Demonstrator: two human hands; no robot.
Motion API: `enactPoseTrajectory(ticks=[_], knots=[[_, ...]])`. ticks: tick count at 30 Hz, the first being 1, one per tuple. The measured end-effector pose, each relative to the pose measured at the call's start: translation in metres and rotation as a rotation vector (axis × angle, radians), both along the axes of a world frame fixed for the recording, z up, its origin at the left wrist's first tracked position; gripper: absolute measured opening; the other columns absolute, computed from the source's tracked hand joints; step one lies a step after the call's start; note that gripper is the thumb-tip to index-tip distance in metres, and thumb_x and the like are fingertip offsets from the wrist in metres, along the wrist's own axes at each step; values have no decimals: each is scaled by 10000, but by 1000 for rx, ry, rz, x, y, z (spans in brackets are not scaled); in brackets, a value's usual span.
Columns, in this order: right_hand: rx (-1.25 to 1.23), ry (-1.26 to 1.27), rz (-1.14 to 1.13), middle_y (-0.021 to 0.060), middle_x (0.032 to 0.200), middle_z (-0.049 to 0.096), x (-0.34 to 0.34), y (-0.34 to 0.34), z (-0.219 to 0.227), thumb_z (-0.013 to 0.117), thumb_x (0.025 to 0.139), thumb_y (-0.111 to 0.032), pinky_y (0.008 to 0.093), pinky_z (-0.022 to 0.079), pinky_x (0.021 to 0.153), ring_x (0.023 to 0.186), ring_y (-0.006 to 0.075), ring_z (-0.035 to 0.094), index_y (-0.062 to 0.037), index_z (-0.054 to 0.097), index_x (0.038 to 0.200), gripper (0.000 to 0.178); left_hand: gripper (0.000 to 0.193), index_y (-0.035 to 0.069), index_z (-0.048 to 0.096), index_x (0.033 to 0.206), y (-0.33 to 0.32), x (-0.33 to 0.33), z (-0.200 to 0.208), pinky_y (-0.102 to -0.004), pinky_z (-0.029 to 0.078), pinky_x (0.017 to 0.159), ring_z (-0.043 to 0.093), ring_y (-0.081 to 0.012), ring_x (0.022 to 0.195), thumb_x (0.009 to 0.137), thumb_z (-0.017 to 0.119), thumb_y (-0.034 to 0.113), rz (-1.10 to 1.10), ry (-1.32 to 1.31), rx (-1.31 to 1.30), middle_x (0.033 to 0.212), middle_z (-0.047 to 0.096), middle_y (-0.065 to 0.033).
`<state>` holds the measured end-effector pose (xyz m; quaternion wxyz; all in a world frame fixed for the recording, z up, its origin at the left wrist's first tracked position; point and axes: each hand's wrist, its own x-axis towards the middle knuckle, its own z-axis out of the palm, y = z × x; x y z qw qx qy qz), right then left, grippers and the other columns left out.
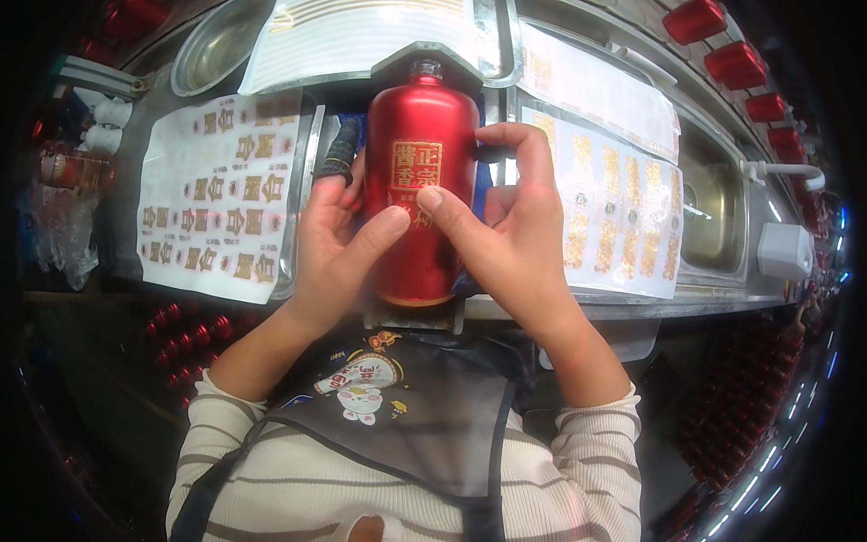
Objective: The person applies gold stickers to red cylindrical bottles. They peel each sticker from a sheet, align it on the bottle, and smooth it with a blue cloth. The person repeats this process for multiple bottles, placing finished ones aside.
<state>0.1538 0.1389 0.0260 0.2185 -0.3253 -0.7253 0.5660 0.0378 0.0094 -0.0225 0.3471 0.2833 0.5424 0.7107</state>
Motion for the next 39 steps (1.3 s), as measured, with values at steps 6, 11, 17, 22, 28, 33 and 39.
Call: enactPoseTrajectory(ticks=[6, 11, 17, 22, 28, 33, 39], knots=[[3, -11, -10, 24, 693, 627, -1, 0, 0, 791, 813, -166, 168, 349, 439, 492, 18, 507, 15, 448, 1217, 560, 453, -47, 496, 1196, 0, -1, 2, -312, 476, 955, 599, -156, 1096, 896, 745, 185, -12, 1, -17, 1177, 635, -154], [-39, 39, -22, 42, 705, 633, 0, -2, -1, 768, 837, -150, 171, 365, 446, 504, 26, 526, 9, 435, 1228, 538, 462, -50, 485, 1201, 0, -1, -2, -315, 470, 971, 593, -160, 1110, 894, 745, 179, -16, 2, 12, 1189, 630, -158], [-46, 44, -3, 52, 732, 642, -1, -2, -1, 748, 864, -129, 165, 380, 454, 528, 27, 553, 9, 425, 1234, 511, 461, -49, 477, 1212, -2, -3, 1, -329, 447, 1007, 579, -176, 1150, 896, 737, 162, -33, -23, -1, 1222, 614, -167], [-27, 16, 15, 48, 743, 644, 1, -2, 0, 751, 863, -134, 162, 381, 458, 522, 23, 546, 9, 423, 1237, 517, 453, -48, 477, 1216, -1, -3, 4, -331, 445, 1009, 583, -174, 1139, 897, 731, 149, -22, -39, 8, 1215, 614, -162], [-113, 114, -38, 15, 681, 615, -2, 1, -10, 755, 864, -155, 159, 348, 450, 497, 8, 506, 1, 435, 1223, 506, 395, -32, 504, 1167, 8, -5, 17, -304, 491, 944, 602, -154, 1082, 899, 731, 149, -5, -159, -19, 1171, 631, -148], [-56, 99, -35, -16, 633, 579, -2, -1, -13, 753, 872, -167, 161, 311, 435, 478, -7, 465, -1, 440, 1214, 493, 342, -17, 529, 1106, 11, -3, 16, -282, 524, 884, 626, -140, 1028, 895, 740, 151, 13, -143, -33, 1129, 652, -144], [-55, 102, -38, -14, 632, 579, -3, -1, -12, 751, 877, -175, 162, 307, 432, 474, -3, 466, -3, 436, 1219, 496, 334, -21, 536, 1116, 11, -3, 20, -280, 531, 874, 634, -138, 1019, 898, 735, 137, 17, -173, -34, 1122, 658, -142]])
